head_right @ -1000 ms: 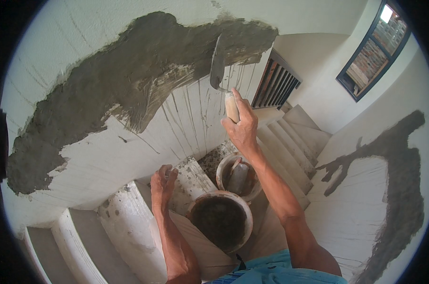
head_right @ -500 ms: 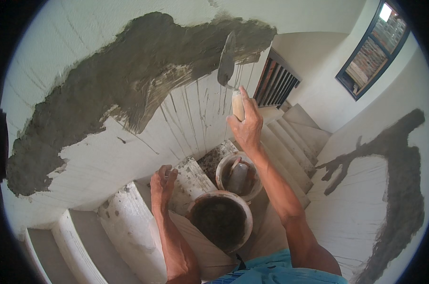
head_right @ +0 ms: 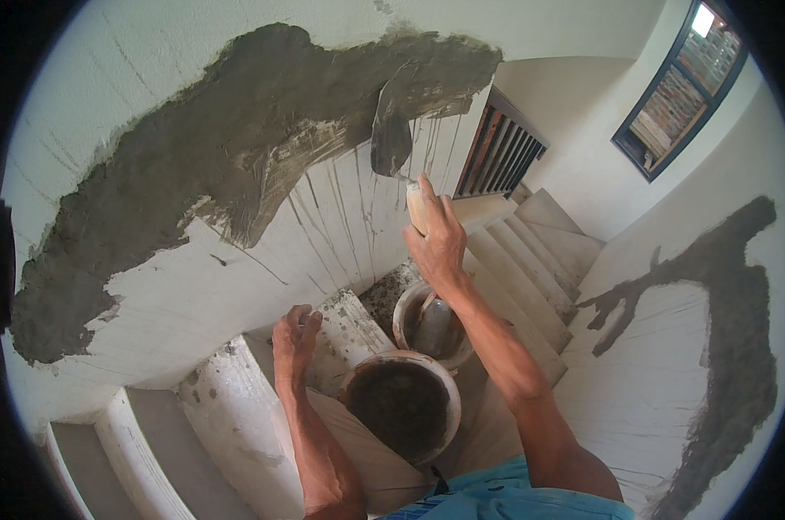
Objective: The person scoops cement from a bucket with a trowel and applies it to the wall above the stairs, smoothing the surface repeatedly. The person works on a specific section of the wall, repeatedly adding and smoothing the material.
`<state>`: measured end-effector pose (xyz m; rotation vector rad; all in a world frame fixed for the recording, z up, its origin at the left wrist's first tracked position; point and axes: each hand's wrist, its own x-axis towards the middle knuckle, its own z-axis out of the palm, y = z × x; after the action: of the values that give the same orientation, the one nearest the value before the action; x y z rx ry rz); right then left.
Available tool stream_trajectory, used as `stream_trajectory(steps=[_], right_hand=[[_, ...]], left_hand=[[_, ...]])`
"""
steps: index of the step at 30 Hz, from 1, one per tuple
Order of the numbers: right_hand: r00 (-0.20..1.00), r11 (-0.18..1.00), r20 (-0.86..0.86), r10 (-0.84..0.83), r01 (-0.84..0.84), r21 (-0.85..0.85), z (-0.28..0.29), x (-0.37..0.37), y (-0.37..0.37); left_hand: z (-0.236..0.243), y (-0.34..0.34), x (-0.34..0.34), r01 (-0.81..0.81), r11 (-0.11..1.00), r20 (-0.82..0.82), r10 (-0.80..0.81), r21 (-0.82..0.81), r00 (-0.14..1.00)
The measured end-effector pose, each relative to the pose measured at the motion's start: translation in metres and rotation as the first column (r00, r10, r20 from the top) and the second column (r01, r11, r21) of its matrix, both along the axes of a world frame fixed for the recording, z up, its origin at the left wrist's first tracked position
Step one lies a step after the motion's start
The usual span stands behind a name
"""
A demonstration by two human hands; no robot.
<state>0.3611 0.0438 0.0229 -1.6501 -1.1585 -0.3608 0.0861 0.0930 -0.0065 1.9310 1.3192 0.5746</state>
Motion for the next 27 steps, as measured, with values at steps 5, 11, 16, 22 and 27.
stream_trajectory(steps=[5, 11, 16, 22, 27], right_hand=[[0.998, 0.998, 0.055, -0.037, 0.034, 0.051, 0.014, 0.014, 0.001], [0.999, 0.999, -0.038, -0.01, 0.011, 0.033, 0.017, 0.02, 0.015], [0.979, 0.978, 0.012, 0.202, -0.201, -0.055, 0.004, -0.015, -0.01], [0.996, 0.996, -0.056, 0.069, -0.065, 0.062, 0.006, 0.009, -0.004], [0.993, 0.994, -0.118, 0.03, -0.018, 0.105, 0.013, 0.037, 0.015]], left_hand=[[-0.001, 0.001, 0.0, 0.02, 0.999, -0.022, -0.019, 0.027, 1.0], [-0.007, 0.003, 0.0, 0.025, 0.999, -0.01, -0.024, 0.037, 1.0], [-0.006, 0.003, -0.004, 0.03, 0.999, -0.026, -0.029, 0.041, 0.999], [-0.002, 0.0, 0.0, 0.028, 0.997, -0.018, -0.027, 0.067, 0.999], [-0.008, 0.003, -0.002, 0.029, 0.997, -0.007, -0.029, 0.074, 1.0]])
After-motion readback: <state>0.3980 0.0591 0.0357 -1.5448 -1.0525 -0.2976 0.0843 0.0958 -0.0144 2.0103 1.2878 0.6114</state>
